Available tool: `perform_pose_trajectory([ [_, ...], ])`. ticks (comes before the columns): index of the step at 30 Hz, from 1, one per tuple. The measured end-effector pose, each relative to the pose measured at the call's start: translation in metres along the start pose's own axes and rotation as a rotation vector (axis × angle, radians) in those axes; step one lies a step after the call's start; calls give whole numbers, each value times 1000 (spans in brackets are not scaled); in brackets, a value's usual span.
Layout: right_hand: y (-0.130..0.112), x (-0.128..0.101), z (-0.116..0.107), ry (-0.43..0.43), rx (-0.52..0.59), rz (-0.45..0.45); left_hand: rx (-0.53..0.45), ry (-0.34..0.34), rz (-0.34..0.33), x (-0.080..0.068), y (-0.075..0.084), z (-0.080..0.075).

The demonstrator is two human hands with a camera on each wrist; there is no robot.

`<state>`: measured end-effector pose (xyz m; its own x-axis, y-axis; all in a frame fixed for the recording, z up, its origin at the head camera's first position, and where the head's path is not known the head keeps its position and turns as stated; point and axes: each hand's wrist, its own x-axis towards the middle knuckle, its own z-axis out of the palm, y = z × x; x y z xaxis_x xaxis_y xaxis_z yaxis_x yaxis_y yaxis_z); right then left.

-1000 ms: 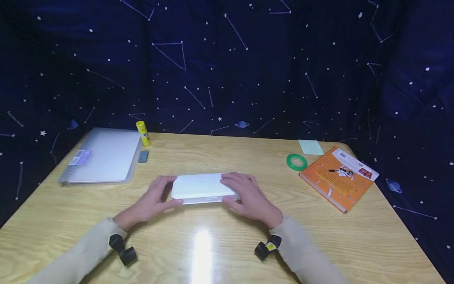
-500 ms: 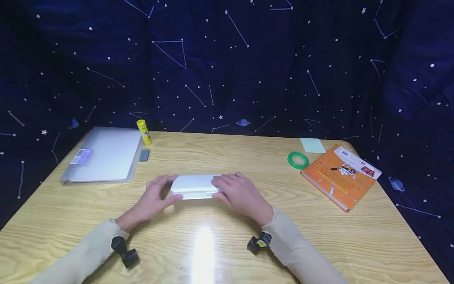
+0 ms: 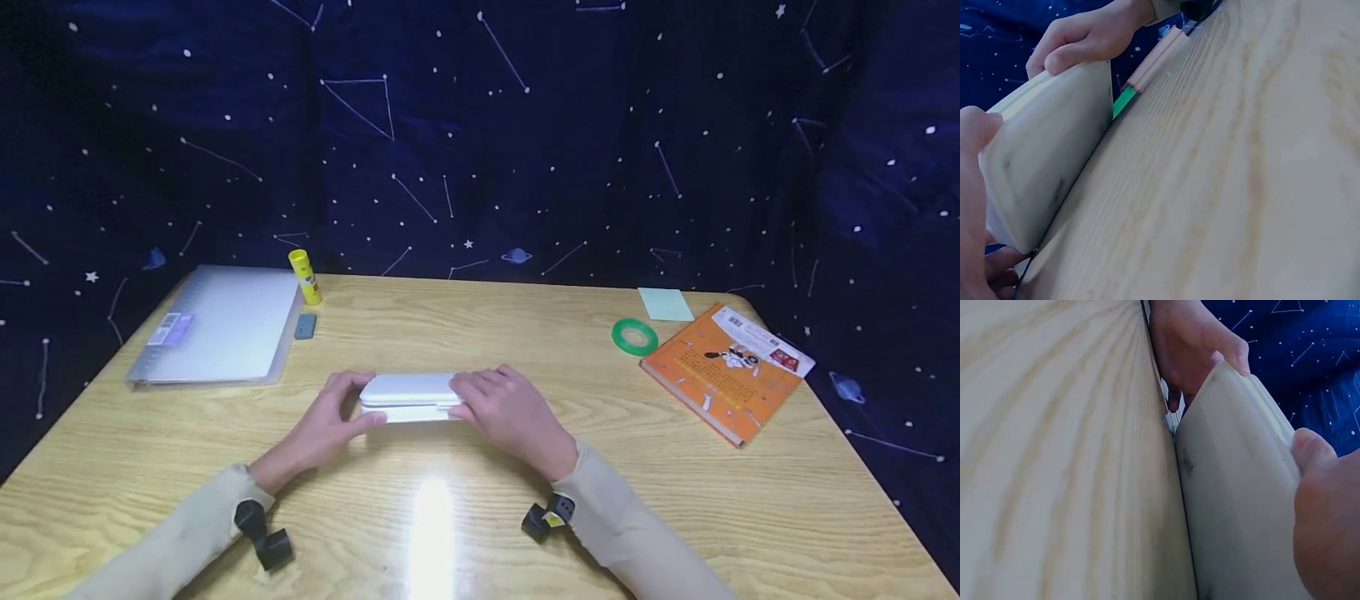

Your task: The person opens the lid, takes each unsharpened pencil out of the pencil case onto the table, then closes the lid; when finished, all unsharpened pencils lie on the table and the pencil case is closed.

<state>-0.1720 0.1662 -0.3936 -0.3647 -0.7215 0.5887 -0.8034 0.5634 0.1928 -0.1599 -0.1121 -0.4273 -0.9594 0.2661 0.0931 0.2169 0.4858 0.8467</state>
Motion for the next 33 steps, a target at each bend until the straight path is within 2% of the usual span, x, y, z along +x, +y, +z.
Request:
perform_pose_trajectory([
  [6,4,-3,-2,-60,89,51,-26,3,33,0,1,0],
  [14,9,3,-5,-26,63,56,-46,17,87,1,2,-2],
  [18,14,9,-8,-39,74,100,-21,12,90,-1,2,-2],
  [21,19,15,-13,-103,90,156,26,4,105,0,0,1],
  [28,37,38,-24,-324,186,287,98,2,185,2,-5,5],
  [33,58,53,-18,-398,306,345,103,10,229,3,-7,3],
])
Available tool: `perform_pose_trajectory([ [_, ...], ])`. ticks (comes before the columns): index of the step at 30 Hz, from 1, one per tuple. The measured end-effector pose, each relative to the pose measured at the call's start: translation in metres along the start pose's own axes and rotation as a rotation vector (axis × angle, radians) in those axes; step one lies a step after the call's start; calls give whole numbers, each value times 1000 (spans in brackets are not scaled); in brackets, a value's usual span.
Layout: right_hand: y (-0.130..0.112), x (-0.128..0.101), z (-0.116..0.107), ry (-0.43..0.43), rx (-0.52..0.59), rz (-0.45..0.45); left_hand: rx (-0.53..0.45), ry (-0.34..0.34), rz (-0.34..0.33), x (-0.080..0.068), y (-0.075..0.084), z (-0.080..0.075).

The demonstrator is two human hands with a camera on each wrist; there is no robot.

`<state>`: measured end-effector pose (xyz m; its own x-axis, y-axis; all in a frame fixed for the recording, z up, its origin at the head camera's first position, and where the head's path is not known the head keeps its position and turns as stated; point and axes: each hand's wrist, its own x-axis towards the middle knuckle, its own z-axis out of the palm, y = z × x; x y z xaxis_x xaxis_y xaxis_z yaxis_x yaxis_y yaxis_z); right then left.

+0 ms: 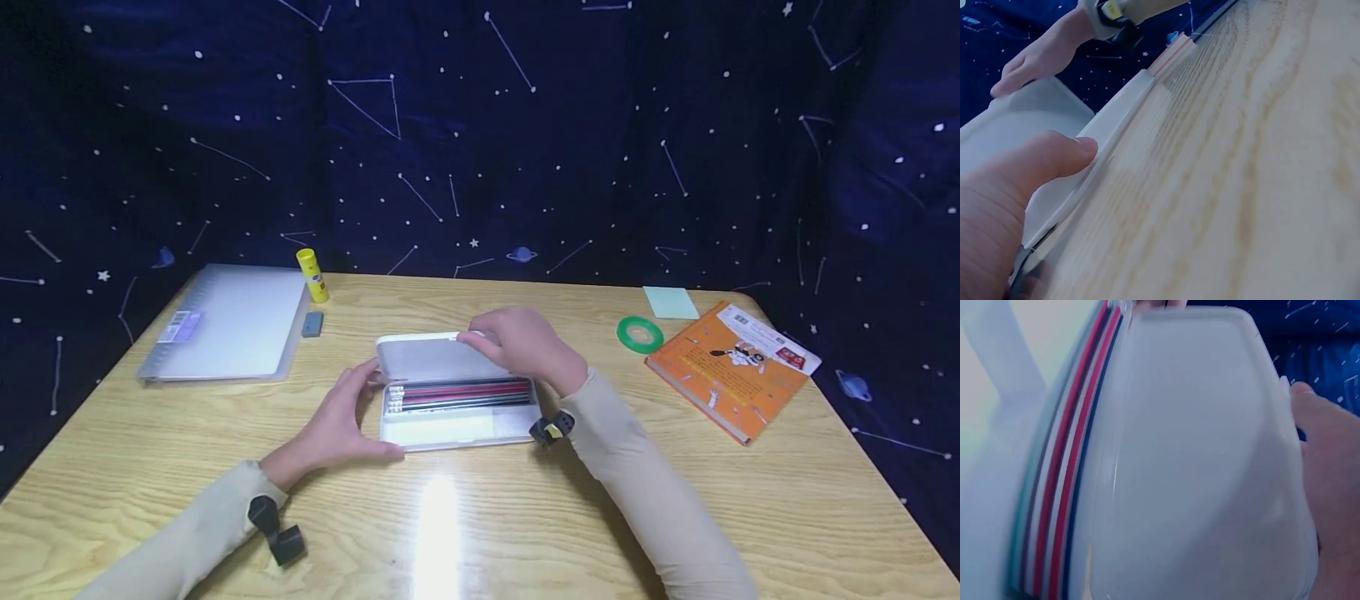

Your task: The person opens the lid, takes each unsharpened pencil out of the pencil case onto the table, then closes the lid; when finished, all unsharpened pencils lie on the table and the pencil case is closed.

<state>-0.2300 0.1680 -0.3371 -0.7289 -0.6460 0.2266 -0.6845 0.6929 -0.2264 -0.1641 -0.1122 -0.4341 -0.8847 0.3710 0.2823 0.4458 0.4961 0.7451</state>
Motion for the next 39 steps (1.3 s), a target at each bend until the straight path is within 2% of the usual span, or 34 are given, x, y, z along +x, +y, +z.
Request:
perform_pose_trajectory([
  [4,14,18,-1,-34,69,50,-8,-10,-15,2,0,-2],
  [12,31,40,14,-71,90,143,9,-35,-57,-1,-1,-3],
  [23,33,42,17,-51,119,201,31,-34,-44,1,1,-3],
  [27,30,34,12,37,181,234,24,-37,-42,1,0,-1],
  [32,21,20,4,191,286,198,23,-30,-40,0,-1,-1],
  [35,14,12,1,236,292,142,23,-32,-31,1,-1,-1],
  [37,8,6,-1,223,284,109,22,-33,-27,1,-1,-1],
  [39,3,1,0,173,273,79,24,-33,-26,1,-1,-1],
])
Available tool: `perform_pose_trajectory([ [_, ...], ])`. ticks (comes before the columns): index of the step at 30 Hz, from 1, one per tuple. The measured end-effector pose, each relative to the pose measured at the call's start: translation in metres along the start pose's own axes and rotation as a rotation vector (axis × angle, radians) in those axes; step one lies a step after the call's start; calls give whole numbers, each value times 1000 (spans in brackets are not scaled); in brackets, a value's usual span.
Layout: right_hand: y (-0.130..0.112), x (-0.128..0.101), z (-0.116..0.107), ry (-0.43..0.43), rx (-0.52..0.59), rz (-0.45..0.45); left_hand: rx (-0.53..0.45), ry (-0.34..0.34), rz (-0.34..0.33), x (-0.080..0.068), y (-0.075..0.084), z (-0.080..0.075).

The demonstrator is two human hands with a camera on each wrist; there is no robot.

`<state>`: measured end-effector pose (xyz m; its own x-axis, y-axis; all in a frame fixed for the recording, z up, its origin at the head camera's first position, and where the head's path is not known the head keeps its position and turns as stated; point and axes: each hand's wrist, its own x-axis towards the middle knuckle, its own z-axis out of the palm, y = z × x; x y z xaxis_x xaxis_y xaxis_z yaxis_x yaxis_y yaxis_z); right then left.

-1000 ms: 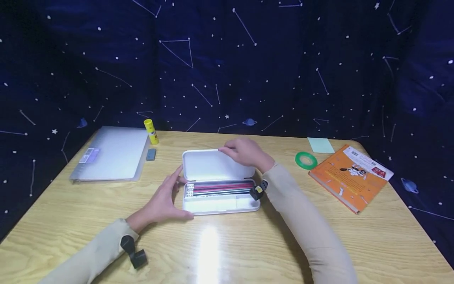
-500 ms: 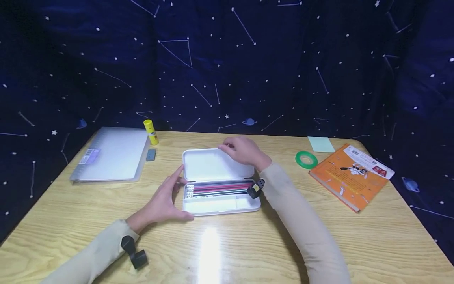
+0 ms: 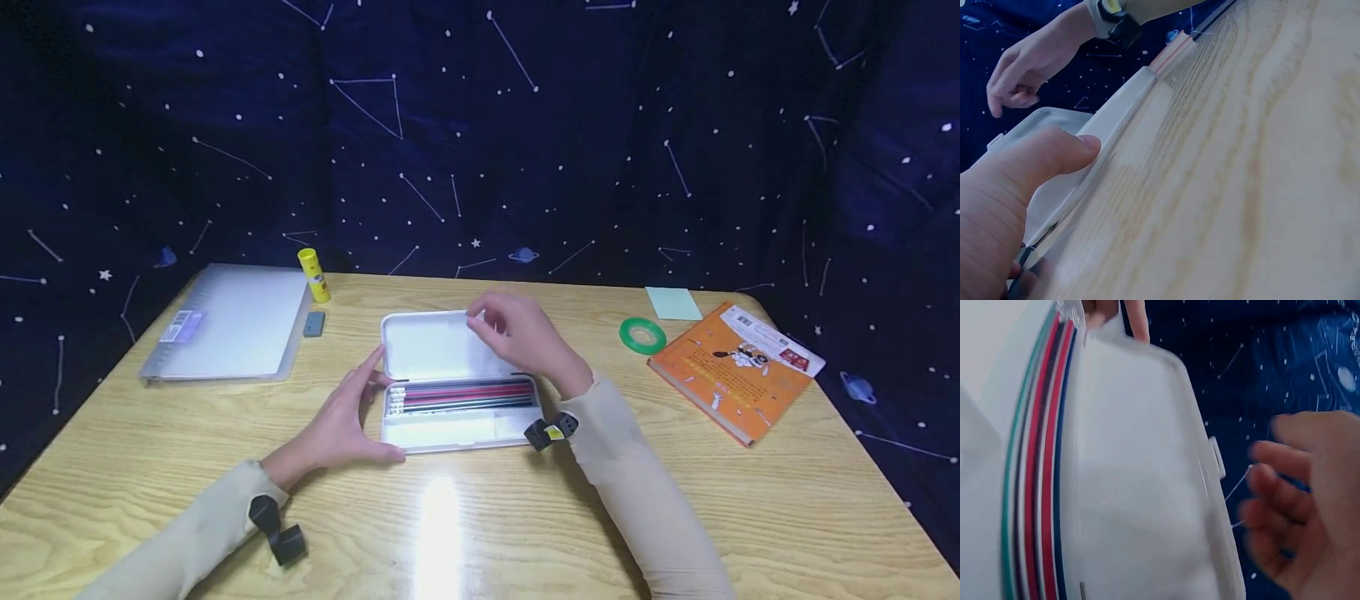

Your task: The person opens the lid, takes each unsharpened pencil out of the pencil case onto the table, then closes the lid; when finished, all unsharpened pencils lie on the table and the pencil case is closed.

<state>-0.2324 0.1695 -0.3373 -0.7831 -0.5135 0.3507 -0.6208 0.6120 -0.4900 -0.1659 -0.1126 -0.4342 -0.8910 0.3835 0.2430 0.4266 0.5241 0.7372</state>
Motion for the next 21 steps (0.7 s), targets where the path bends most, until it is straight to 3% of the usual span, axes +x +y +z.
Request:
perform_pose_trajectory([
  [5,-8,-14,11,-189,-35,-11,-8,-4,-10,1,-1,-1],
  [9,-7,-25,22,-272,-91,-17,-14,-13,-17,2,0,-1],
  [21,3,-34,40,-296,-166,-5,-21,-21,-20,1,0,0],
])
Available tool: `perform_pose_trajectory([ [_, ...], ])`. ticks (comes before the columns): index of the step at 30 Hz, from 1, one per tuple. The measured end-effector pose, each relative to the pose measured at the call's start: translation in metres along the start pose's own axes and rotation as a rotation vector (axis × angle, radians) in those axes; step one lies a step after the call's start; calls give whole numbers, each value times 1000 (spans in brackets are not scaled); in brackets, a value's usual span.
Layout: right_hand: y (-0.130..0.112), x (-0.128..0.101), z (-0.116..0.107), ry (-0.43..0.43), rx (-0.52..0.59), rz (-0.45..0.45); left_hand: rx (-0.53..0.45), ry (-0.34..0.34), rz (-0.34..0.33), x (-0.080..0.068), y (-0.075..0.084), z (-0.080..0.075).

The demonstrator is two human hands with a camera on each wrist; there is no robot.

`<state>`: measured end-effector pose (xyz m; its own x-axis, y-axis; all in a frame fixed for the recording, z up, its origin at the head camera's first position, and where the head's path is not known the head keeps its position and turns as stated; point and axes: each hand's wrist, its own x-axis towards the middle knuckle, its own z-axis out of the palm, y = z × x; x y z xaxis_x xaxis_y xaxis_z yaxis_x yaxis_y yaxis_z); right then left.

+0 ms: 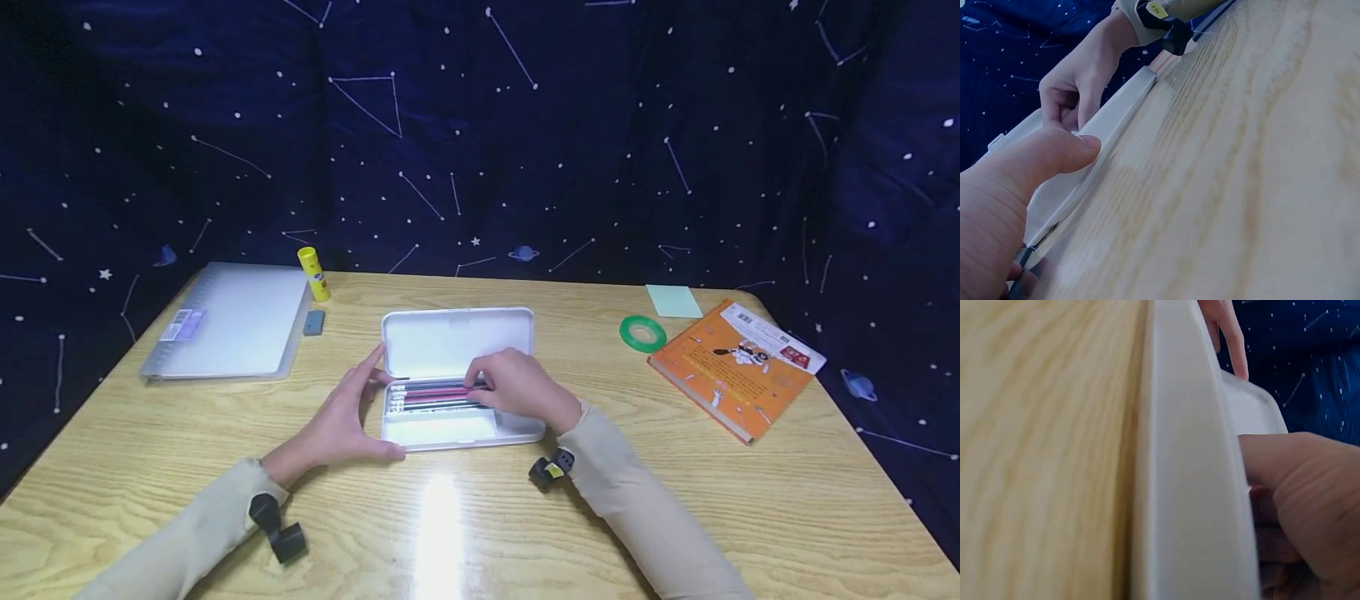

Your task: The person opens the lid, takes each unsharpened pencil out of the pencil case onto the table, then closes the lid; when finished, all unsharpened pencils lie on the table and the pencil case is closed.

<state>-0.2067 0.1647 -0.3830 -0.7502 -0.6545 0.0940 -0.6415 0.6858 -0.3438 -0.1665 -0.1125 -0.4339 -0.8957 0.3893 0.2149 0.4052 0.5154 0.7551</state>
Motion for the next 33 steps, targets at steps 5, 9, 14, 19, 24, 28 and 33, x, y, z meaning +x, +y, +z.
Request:
perform_pose_trajectory([
  [5,-6,0,0,2,-86,-14,-8,8,1,-1,1,1],
  [9,-7,1,1,13,-107,-33,1,5,-6,0,2,1],
  [14,-4,1,4,20,-83,-51,1,10,-8,0,2,1],
  [19,-2,0,7,22,-51,-48,2,10,-8,1,1,1],
  [24,-3,-1,7,13,-84,-22,0,5,-11,1,2,1],
  [28,-7,-5,5,32,-112,12,0,1,-8,0,2,2],
  [33,-7,-16,-3,74,-76,42,12,13,-8,0,2,1],
])
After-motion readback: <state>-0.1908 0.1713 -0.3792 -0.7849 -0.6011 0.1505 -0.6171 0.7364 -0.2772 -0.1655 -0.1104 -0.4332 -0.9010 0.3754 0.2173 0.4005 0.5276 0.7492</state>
